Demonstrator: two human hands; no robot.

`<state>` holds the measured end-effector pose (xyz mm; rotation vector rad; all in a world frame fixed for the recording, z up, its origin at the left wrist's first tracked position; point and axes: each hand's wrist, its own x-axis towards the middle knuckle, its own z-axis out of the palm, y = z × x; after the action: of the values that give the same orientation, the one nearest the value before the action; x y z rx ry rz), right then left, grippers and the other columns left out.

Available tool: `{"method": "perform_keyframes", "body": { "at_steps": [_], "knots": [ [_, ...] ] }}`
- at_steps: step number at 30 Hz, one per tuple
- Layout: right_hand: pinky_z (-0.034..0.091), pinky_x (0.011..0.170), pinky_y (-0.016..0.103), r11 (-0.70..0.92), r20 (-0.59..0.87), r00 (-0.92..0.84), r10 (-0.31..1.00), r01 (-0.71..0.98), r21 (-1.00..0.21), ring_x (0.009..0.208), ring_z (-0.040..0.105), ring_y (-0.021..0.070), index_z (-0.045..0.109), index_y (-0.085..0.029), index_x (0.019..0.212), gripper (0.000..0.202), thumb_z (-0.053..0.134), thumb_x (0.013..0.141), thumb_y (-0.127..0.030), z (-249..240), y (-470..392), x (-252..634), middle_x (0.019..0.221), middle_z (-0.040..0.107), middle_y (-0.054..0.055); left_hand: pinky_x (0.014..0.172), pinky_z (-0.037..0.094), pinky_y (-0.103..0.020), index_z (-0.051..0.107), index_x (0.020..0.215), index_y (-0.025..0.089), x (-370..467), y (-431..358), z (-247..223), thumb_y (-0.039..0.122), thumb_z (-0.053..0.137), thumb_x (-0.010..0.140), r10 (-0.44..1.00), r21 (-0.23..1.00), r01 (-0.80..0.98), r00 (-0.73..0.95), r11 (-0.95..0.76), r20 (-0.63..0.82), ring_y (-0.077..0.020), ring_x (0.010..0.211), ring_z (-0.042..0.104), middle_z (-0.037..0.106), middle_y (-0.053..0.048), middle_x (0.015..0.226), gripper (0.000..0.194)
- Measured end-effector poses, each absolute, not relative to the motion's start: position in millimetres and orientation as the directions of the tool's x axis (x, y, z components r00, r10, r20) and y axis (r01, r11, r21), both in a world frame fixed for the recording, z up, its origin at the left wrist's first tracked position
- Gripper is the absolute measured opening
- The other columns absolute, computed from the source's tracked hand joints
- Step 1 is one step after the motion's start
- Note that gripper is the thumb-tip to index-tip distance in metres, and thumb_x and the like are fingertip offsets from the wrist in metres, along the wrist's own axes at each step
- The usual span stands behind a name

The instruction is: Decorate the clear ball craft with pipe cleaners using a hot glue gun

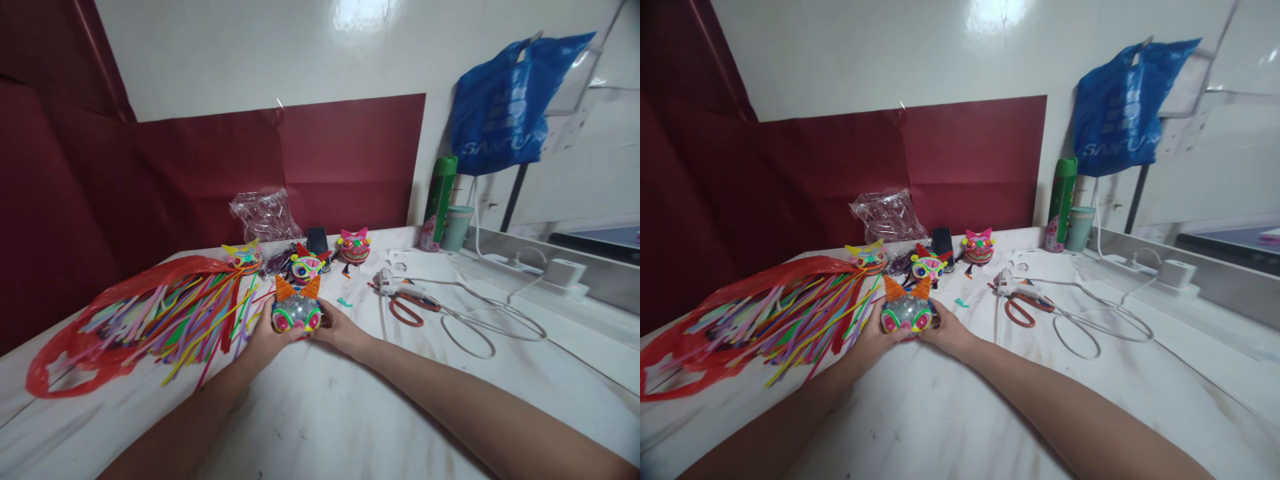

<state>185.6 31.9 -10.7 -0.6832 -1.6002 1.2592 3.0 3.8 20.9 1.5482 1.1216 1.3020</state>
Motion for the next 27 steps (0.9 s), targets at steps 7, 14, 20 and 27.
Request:
{"method": "perform_keyframes", "body": {
  "at_steps": [7, 14, 20, 27],
  "knots": [
    [0.048, 0.089, 0.039, 0.317, 0.337, -0.389, 0.857, -0.118, -0.941, 0.096, 0.061, 0.022, 0.048, -0.02, 0.127, 0.069, 0.077, 0.065, -0.026, -10.2, 32.0, 186.0, 0.112, 0.064, 0.007, 0.096, 0.048, -0.038, 0.036, 0.134, 0.022, 5.4, 0.0, 26.1, 0.026, 0.079, 0.062, 0.958, 0.947, 0.146, 0.065, -0.285, 0.278, -0.0256, 0.112, 0.06, 0.059, -0.011, 0.127, 0.084],
    [0.048, 0.088, 0.039, 0.306, 0.324, -0.383, 0.865, -0.109, -0.946, 0.094, 0.06, 0.0212, 0.048, -0.021, 0.125, 0.067, 0.076, 0.064, -0.022, -13.0, 34.0, 185.3, 0.11, 0.064, 0.006, 0.096, 0.048, -0.039, 0.035, 0.135, 0.022, 6.6, 0.3, 25.9, 0.026, 0.08, 0.061, 0.961, 0.954, 0.123, 0.068, -0.274, 0.267, -0.0264, 0.112, 0.06, 0.059, -0.012, 0.128, 0.087],
    [0.048, 0.088, 0.038, 0.309, 0.328, -0.38, 0.865, -0.111, -0.945, 0.094, 0.06, 0.0208, 0.051, -0.021, 0.123, 0.065, 0.077, 0.063, -0.023, -15.7, 35.1, 185.0, 0.108, 0.065, 0.005, 0.099, 0.046, -0.041, 0.035, 0.136, 0.021, 4.0, 3.3, 21.6, 0.026, 0.08, 0.06, 0.954, 0.948, 0.118, 0.076, -0.296, 0.289, -0.0268, 0.116, 0.058, 0.057, -0.012, 0.129, 0.088],
    [0.049, 0.087, 0.037, 0.305, 0.331, -0.387, 0.86, -0.129, -0.944, 0.094, 0.061, 0.0203, 0.051, -0.021, 0.122, 0.065, 0.079, 0.064, -0.027, -13.7, 33.9, 184.9, 0.11, 0.065, 0.005, 0.097, 0.047, -0.04, 0.034, 0.136, 0.022, 5.7, -0.1, 25.8, 0.026, 0.079, 0.061, 0.963, 0.956, 0.127, 0.078, -0.266, 0.257, -0.0263, 0.115, 0.059, 0.058, -0.012, 0.128, 0.088]
  ]
}}
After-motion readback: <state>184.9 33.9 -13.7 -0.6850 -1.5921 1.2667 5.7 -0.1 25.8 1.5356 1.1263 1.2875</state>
